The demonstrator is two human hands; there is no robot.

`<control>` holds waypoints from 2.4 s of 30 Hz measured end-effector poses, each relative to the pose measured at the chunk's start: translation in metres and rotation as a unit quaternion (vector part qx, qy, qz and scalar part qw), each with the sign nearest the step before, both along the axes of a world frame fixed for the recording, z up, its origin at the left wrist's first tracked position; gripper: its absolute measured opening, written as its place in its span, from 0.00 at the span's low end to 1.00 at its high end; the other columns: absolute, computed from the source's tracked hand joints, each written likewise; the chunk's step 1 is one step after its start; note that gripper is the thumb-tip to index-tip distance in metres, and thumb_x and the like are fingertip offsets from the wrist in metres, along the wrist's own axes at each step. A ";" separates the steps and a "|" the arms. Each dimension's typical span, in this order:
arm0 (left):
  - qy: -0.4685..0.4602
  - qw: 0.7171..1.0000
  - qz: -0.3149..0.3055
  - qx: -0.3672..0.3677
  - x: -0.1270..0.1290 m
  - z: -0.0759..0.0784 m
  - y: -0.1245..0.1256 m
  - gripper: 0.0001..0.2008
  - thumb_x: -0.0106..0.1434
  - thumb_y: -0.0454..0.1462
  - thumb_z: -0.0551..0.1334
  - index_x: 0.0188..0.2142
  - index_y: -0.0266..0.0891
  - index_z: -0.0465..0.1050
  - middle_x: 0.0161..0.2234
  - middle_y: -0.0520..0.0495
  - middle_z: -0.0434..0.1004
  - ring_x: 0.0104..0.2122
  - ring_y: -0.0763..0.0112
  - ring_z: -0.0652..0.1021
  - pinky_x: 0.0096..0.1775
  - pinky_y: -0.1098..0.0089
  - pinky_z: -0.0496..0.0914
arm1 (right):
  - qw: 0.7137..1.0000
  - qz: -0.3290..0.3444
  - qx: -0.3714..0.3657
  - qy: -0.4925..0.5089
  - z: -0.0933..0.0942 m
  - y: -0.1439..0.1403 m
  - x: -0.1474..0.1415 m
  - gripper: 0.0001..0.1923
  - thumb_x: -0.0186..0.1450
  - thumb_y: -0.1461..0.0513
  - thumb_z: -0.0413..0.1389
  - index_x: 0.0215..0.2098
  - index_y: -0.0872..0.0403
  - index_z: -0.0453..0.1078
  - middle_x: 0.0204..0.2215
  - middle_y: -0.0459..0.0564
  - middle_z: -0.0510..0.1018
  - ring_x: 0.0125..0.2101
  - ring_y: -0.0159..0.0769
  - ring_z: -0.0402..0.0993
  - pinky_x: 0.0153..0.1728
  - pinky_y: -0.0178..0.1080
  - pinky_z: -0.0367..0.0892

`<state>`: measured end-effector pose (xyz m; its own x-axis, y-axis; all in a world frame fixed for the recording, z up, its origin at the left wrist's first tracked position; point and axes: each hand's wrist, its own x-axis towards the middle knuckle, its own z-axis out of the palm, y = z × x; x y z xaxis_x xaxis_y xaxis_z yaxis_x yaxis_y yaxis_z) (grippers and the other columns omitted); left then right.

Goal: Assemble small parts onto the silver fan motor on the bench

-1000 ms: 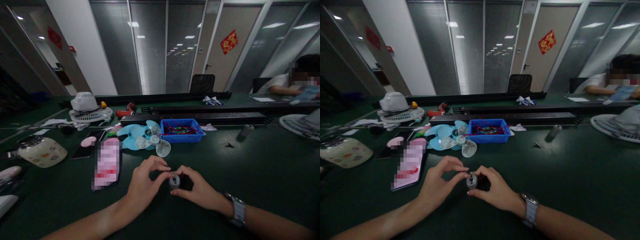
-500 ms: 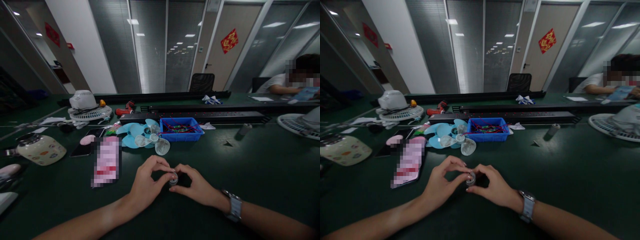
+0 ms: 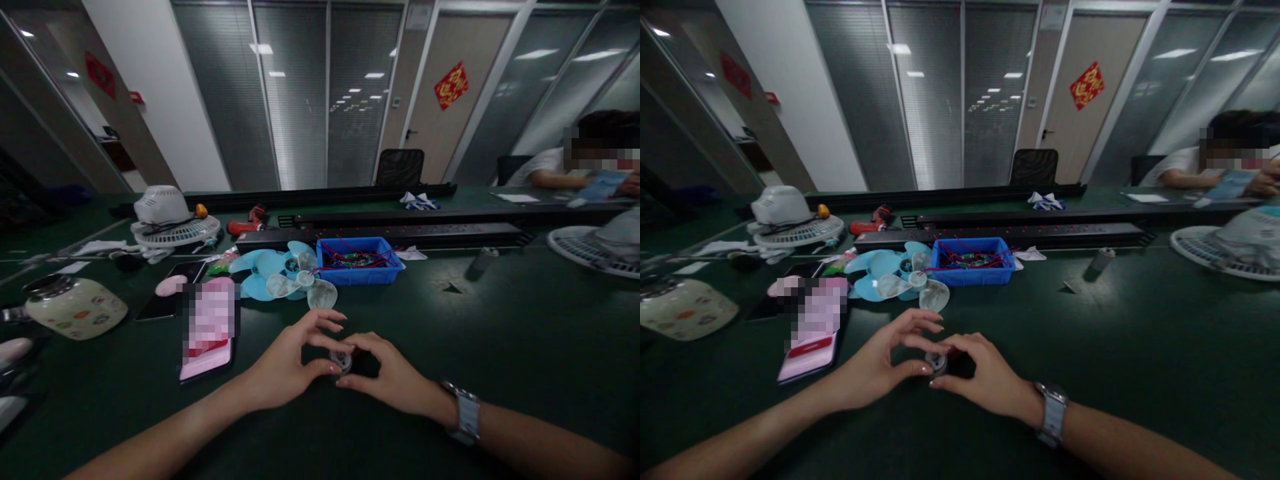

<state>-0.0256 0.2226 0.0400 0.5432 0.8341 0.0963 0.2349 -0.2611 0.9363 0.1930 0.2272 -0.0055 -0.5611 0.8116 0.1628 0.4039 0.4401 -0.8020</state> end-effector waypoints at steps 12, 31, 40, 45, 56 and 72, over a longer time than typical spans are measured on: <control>0.020 0.996 0.057 0.066 0.000 -0.002 0.000 0.08 0.56 0.36 0.72 0.33 0.38 0.75 0.54 0.43 0.72 0.50 0.60 0.76 0.53 0.61 0.68 | 1.000 0.007 -0.017 0.004 0.002 -0.001 0.000 0.17 0.60 0.55 0.67 0.46 0.46 0.73 0.41 0.42 0.79 0.41 0.38 0.72 0.43 0.40 0.66; 0.105 0.961 0.189 0.173 -0.028 -0.031 -0.015 0.12 0.59 0.33 0.69 0.41 0.42 0.71 0.38 0.49 0.82 0.41 0.61 0.81 0.48 0.59 0.70 | 0.999 0.012 -0.033 0.001 0.004 -0.001 0.001 0.20 0.61 0.56 0.66 0.51 0.44 0.71 0.47 0.43 0.78 0.47 0.39 0.72 0.49 0.43 0.65; 0.196 0.940 0.196 0.199 -0.042 -0.044 -0.012 0.09 0.60 0.33 0.68 0.40 0.44 0.78 0.46 0.47 0.79 0.47 0.58 0.77 0.49 0.56 0.72 | 0.999 0.009 -0.044 0.011 0.008 -0.002 0.000 0.20 0.61 0.56 0.66 0.51 0.45 0.72 0.46 0.45 0.78 0.45 0.40 0.73 0.47 0.43 0.67; 0.205 0.932 0.224 0.200 -0.041 -0.048 -0.013 0.07 0.59 0.34 0.69 0.38 0.44 0.78 0.43 0.48 0.80 0.45 0.57 0.78 0.46 0.54 0.73 | 0.999 0.012 -0.040 0.015 0.006 -0.002 0.000 0.20 0.61 0.56 0.67 0.50 0.45 0.72 0.46 0.45 0.79 0.45 0.40 0.73 0.46 0.42 0.67; 0.046 0.950 0.247 0.185 -0.015 -0.030 -0.012 0.09 0.61 0.32 0.67 0.40 0.41 0.71 0.37 0.50 0.83 0.38 0.64 0.83 0.42 0.64 0.76 | 0.999 0.004 -0.041 0.001 0.005 -0.001 0.000 0.21 0.60 0.55 0.68 0.50 0.45 0.72 0.45 0.44 0.79 0.45 0.41 0.72 0.47 0.44 0.67; -0.021 0.981 0.166 0.101 0.017 -0.012 -0.017 0.10 0.59 0.31 0.68 0.38 0.42 0.70 0.34 0.52 0.83 0.36 0.67 0.84 0.37 0.71 0.76 | 1.000 0.012 -0.016 0.013 0.004 -0.001 -0.001 0.15 0.61 0.56 0.67 0.44 0.48 0.73 0.39 0.43 0.78 0.41 0.38 0.72 0.42 0.39 0.66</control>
<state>-0.0086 0.2056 0.0283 0.2368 0.9261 0.2938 0.2999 -0.3573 0.8845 0.1921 0.2265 -0.0019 -0.5763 0.8029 0.1525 0.3721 0.4240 -0.8257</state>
